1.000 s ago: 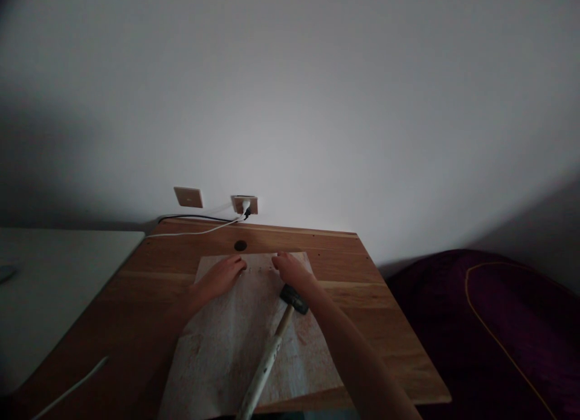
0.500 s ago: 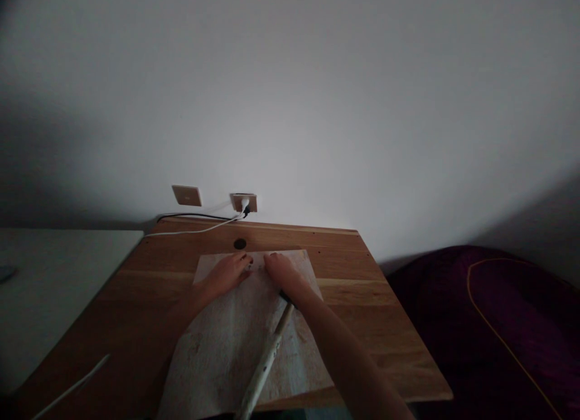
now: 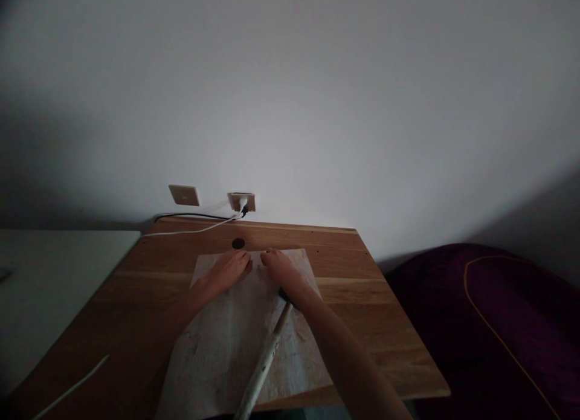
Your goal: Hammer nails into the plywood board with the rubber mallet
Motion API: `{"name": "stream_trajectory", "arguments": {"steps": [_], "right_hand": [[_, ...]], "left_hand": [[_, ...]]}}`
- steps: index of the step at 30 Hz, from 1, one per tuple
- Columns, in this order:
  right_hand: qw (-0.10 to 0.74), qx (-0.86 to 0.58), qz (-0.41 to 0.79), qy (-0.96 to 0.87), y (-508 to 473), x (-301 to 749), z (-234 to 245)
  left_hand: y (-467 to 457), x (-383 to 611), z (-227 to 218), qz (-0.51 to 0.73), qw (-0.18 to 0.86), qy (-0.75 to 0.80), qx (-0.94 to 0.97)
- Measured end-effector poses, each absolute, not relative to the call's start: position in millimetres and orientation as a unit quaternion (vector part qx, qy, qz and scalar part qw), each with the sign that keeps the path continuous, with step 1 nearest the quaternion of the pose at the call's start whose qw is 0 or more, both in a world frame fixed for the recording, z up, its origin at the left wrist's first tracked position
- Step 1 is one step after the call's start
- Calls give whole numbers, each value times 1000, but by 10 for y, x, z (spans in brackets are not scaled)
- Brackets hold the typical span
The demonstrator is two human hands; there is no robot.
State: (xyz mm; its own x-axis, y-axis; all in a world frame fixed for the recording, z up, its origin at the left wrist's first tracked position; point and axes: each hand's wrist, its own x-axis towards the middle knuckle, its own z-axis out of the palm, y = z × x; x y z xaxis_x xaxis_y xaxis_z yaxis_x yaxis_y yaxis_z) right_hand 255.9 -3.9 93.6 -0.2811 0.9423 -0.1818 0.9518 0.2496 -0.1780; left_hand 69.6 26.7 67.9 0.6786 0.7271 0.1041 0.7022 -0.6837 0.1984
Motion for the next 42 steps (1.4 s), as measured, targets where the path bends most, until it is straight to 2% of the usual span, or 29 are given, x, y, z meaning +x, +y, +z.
{"name": "stream_trajectory", "arguments": {"steps": [6,12,17,22,27,35,42], "right_hand": [[14,583,-166,795,-106,2567,995],[40,631,-114,766,-73,2390,866],[67,615,-104,779,-35,2285,806],[39,583,-107,805,-57,2280,907],[2,554,-162,816,-138,2393,1015],[-29,621,-166,765,-208,3011,900],[18,631,-185,753,-147,2967,842]], "left_hand": [[152,540,623,74,94,395,911],[141,99,464,161,85,459,870],[150,-166,351,161,133,445,871],[196,-140,360,160,120,467,861],[285,-5,292,161,108,495,847],[183,-7,218,206,195,447,848],[224,194,453,90,139,462,872]]}}
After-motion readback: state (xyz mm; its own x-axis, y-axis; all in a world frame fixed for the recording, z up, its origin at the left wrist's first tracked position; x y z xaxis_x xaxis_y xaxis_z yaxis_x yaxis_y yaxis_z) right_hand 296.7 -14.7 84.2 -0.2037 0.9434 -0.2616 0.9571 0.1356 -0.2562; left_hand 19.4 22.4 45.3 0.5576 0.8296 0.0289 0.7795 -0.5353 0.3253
